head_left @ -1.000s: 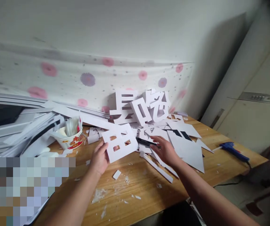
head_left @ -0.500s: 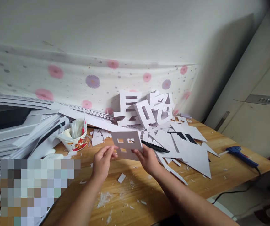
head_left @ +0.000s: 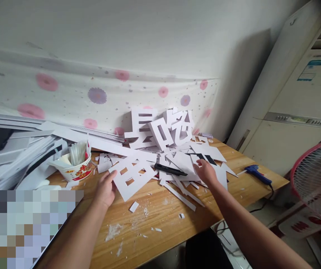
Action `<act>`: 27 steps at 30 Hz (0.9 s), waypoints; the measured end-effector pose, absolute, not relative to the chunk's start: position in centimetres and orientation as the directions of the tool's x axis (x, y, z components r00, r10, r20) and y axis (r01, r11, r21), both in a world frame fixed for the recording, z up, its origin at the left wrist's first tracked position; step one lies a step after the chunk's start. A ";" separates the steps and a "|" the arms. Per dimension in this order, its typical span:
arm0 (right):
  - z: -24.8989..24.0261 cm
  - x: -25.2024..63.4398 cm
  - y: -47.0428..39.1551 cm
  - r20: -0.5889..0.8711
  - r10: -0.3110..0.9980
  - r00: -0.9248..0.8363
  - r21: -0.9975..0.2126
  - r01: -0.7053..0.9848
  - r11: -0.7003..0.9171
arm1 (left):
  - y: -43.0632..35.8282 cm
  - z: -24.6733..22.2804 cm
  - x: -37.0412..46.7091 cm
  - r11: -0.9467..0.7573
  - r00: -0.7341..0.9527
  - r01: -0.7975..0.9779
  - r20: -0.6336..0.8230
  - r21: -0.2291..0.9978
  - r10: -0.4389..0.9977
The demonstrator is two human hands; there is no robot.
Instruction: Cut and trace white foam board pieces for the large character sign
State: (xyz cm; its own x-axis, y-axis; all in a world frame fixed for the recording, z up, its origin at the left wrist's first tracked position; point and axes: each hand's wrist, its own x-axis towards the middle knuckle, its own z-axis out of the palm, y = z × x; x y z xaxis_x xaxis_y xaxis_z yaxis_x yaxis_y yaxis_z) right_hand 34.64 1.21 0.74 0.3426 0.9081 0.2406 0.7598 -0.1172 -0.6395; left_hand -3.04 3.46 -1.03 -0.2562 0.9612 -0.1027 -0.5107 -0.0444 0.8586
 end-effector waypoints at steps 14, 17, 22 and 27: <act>2.3 39.3 4.1 0.157 0.880 0.448 -0.630 0.732 -0.260 | 4.5 -1.5 -4.1 -0.071 -0.416 -0.521 -0.180 0.851 0.891; 4.3 39.2 3.7 0.320 0.847 0.425 -0.684 0.723 -0.104 | 4.3 -1.3 -4.0 -0.056 -0.413 -0.522 -0.195 0.851 0.889; 6.4 38.8 3.2 0.537 0.665 0.520 -0.761 0.638 0.115 | 3.8 -0.7 -3.5 -0.020 -0.352 -0.544 -0.206 0.839 0.913; 7.3 37.6 2.1 0.566 0.507 0.650 -0.821 0.501 0.275 | 3.4 -0.3 -3.4 0.028 -0.236 -0.563 -0.193 0.826 0.952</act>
